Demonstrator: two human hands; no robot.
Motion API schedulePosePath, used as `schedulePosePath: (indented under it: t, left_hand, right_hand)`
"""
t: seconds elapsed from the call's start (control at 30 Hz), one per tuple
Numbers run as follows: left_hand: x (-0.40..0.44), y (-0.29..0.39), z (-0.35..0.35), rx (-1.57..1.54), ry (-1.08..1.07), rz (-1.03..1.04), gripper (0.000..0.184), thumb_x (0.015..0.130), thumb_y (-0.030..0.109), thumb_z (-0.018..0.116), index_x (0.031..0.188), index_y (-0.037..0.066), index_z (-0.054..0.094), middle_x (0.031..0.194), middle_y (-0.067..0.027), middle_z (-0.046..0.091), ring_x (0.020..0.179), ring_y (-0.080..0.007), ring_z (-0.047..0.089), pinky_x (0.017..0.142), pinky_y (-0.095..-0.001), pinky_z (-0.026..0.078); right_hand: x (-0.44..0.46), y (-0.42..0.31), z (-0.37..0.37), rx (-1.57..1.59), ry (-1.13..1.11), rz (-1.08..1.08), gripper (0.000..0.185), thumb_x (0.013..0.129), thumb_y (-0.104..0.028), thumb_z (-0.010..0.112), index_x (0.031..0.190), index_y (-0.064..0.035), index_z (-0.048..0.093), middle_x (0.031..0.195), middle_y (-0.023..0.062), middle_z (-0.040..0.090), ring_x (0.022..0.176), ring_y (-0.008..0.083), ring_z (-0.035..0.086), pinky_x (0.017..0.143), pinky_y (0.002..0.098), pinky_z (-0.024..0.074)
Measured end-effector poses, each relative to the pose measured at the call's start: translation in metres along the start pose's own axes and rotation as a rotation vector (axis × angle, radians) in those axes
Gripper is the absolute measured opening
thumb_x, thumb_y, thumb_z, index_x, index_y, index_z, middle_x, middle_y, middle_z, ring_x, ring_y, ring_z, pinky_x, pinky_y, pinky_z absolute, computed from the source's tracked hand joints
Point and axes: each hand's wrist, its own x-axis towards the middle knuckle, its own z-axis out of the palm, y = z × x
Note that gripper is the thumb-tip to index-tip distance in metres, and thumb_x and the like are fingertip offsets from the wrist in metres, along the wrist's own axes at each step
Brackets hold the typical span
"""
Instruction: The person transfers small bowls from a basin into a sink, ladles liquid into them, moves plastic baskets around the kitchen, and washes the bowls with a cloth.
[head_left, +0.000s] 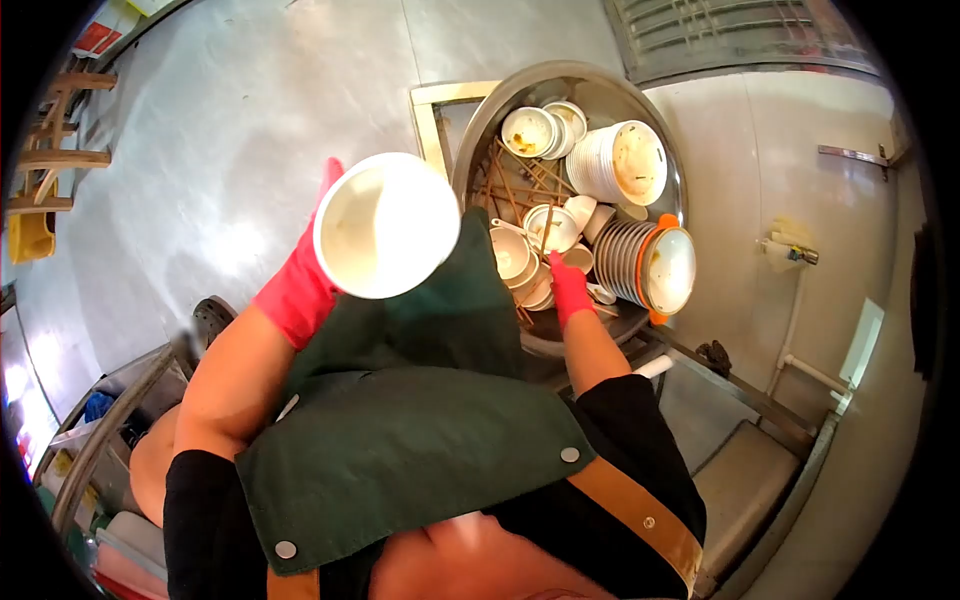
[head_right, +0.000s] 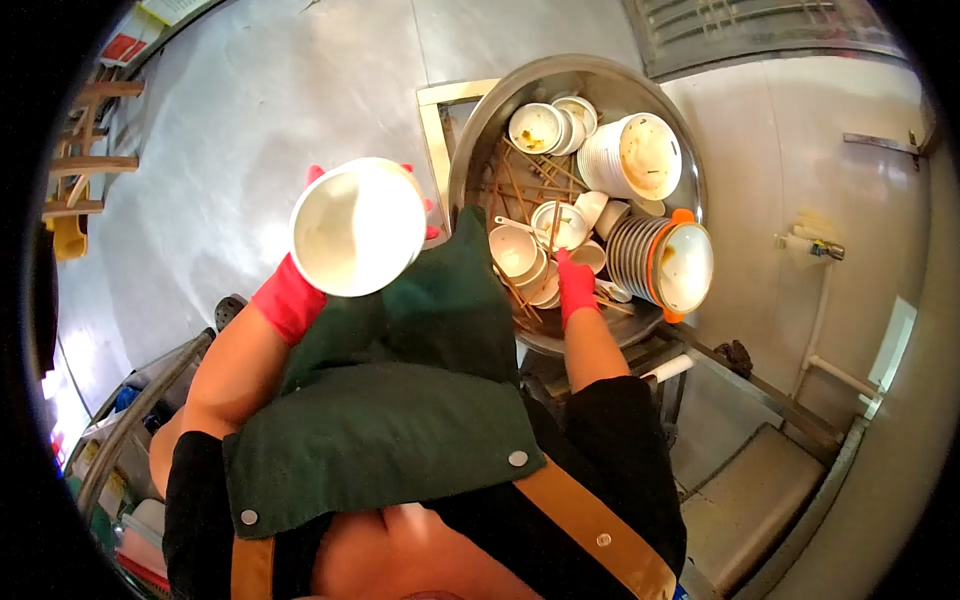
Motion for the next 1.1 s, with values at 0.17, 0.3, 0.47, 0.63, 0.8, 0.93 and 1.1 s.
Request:
schedulePosePath:
  t: [0.17, 0.3, 0.47, 0.63, 0.8, 0.93, 1.1]
  left_hand:
    - [-0.032, -0.005, 0.008, -0.108, -0.041, 0.073, 0.103, 0.079, 0.079, 0.051, 0.152, 0.011, 0.026, 0.146, -0.0314, 0.036, 0.132, -0.0552, 0.036, 0.094, -0.0601, 0.050]
    - [-0.053, 0.002, -0.004, -0.090, -0.075, 0.136, 0.100, 0.081, 0.075, 0.053, 0.153, 0.011, 0.023, 0.146, -0.0318, 0.035, 0.132, -0.0552, 0.036, 0.088, -0.0651, 0.052]
    - [-0.068, 0.008, -0.006, -0.093, -0.087, 0.199, 0.100, 0.078, 0.074, 0.058, 0.150, 0.011, 0.031, 0.143, -0.0307, 0.041, 0.130, -0.0559, 0.038, 0.091, -0.0642, 0.050]
    - [-0.076, 0.015, -0.006, -0.011, -0.106, 0.221, 0.099, 0.083, 0.073, 0.052, 0.155, 0.014, 0.018, 0.149, -0.0301, 0.031, 0.134, -0.0541, 0.034, 0.086, -0.0652, 0.053]
    - [-0.074, 0.007, -0.027, 0.095, -0.133, 0.314, 0.088, 0.091, 0.059, 0.054, 0.155, 0.013, 0.016, 0.150, -0.0295, 0.032, 0.135, -0.0504, 0.035, 0.089, -0.0634, 0.052]
    - [-0.078, 0.012, -0.011, 0.083, -0.107, 0.285, 0.079, 0.096, 0.049, 0.053, 0.155, 0.012, 0.017, 0.149, -0.0288, 0.033, 0.136, -0.0473, 0.035, 0.089, -0.0625, 0.053]
    - [-0.076, 0.007, -0.021, 0.047, -0.099, 0.274, 0.081, 0.094, 0.056, 0.051, 0.153, 0.011, 0.021, 0.150, -0.0281, 0.033, 0.136, -0.0479, 0.036, 0.087, -0.0621, 0.054]
  right_hand:
    - [0.082, 0.058, 0.040, -0.336, -0.005, -0.244, 0.055, 0.081, -0.048, 0.060, 0.093, 0.0051, 0.070, 0.097, 0.0309, 0.067, 0.099, 0.0462, 0.063, 0.087, 0.0464, 0.0497]
    - [0.001, 0.024, -0.034, 0.664, -0.158, 0.011, 0.014, 0.089, -0.016, 0.060, 0.089, -0.0022, 0.065, 0.073, 0.0104, 0.064, 0.065, 0.0248, 0.064, 0.061, 0.0386, 0.0528]
    - [-0.033, 0.112, -0.047, -0.167, -0.044, -0.695, 0.014, 0.087, -0.010, 0.060, 0.097, -0.0014, 0.062, 0.081, 0.0106, 0.064, 0.072, 0.0246, 0.061, 0.067, 0.0366, 0.0515]
    - [-0.013, 0.099, -0.010, -0.169, -0.063, -0.722, 0.023, 0.088, -0.020, 0.063, 0.102, -0.0020, 0.064, 0.090, 0.0120, 0.065, 0.077, 0.0218, 0.064, 0.072, 0.0336, 0.0534]
    - [-0.072, -0.053, 0.002, 0.177, -0.330, 0.057, 0.054, 0.084, -0.041, 0.072, 0.116, 0.0017, 0.060, 0.096, 0.0161, 0.063, 0.082, 0.0271, 0.066, 0.067, 0.0402, 0.0553]
    - [-0.024, -0.020, 0.080, 0.477, -0.151, 0.155, 0.076, 0.076, -0.027, 0.081, 0.134, 0.0039, 0.042, 0.108, 0.0215, 0.059, 0.085, 0.0342, 0.063, 0.063, 0.0471, 0.0546]
    - [-0.048, -0.037, 0.064, 0.835, -0.242, 0.234, 0.079, 0.074, 0.002, 0.073, 0.141, -0.0028, 0.031, 0.118, 0.0261, 0.054, 0.096, 0.0396, 0.060, 0.068, 0.0563, 0.0545]
